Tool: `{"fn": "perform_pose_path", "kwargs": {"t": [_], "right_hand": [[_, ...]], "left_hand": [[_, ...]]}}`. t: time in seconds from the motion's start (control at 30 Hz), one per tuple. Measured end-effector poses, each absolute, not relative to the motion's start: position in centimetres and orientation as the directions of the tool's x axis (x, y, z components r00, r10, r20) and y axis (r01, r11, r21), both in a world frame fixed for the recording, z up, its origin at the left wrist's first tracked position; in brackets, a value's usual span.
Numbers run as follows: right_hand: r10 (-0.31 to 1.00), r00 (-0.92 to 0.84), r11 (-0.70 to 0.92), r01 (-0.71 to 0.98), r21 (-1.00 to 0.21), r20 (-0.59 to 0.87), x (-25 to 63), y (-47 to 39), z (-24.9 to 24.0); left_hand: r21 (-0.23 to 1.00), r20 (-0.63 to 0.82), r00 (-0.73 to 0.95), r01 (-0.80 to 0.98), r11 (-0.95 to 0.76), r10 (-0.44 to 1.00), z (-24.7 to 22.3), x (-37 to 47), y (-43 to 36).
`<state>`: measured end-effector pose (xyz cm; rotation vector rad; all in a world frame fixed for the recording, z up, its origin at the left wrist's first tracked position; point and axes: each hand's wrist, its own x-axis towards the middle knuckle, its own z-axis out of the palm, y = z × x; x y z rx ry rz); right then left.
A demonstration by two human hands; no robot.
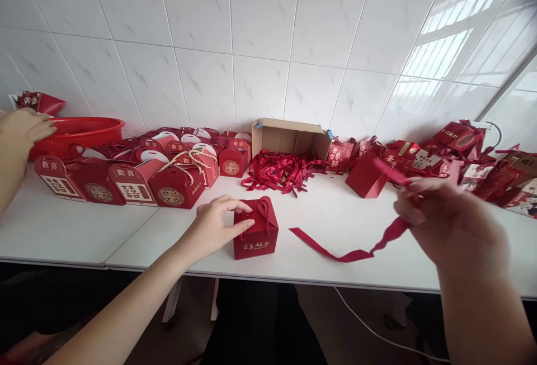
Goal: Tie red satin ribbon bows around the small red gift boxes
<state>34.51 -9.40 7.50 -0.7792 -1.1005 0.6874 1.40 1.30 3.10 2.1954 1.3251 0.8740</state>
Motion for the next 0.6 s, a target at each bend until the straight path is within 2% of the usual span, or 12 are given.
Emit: {"fn": "perform_pose_path", "kwargs": {"t": [0.13,0.23,0.3,0.37,0.43,0.5,0.6], "right_hand": [[0.923,0.098,0.375,0.000,-0.927,0.373,32.4,-7.8,6.5],[0.953,0.028,0.299,0.056,-0.953,0.301,31.0,-6.4,6.1],[0.959,0.021,0.278,0.135,-0.951,0.283,30.0,-5.4,5.8],[0.957,0.034,0.273,0.233,-0.933,0.289,29.1,-4.6,5.4],[0.953,0.031,0.279,0.308,-0.910,0.302,28.0,-3.8,4.8],[0.953,-0.003,0.287,0.333,-0.898,0.304,27.0,-3.1,4.2],[0.955,-0.055,0.294,0.304,-0.906,0.292,25.6,-2.1,3.5]], "left_hand": [[0.666,0.292,0.437,0.545,-0.509,0.851,3.3,1.3,0.0],[0.715,0.279,0.574,0.411,-0.566,0.770,3.6,0.8,-1.1],[0.698,0.332,0.628,0.338,-0.631,0.704,3.7,0.7,-1.4],[0.641,0.441,0.555,0.355,-0.681,0.705,3.6,0.7,-1.1],[0.595,0.524,0.412,0.450,-0.667,0.745,3.3,1.1,-0.3],[0.594,0.512,0.333,0.530,-0.606,0.792,2.6,1.6,0.9],[0.644,0.385,0.347,0.563,-0.518,0.855,1.4,2.6,2.4]]}}
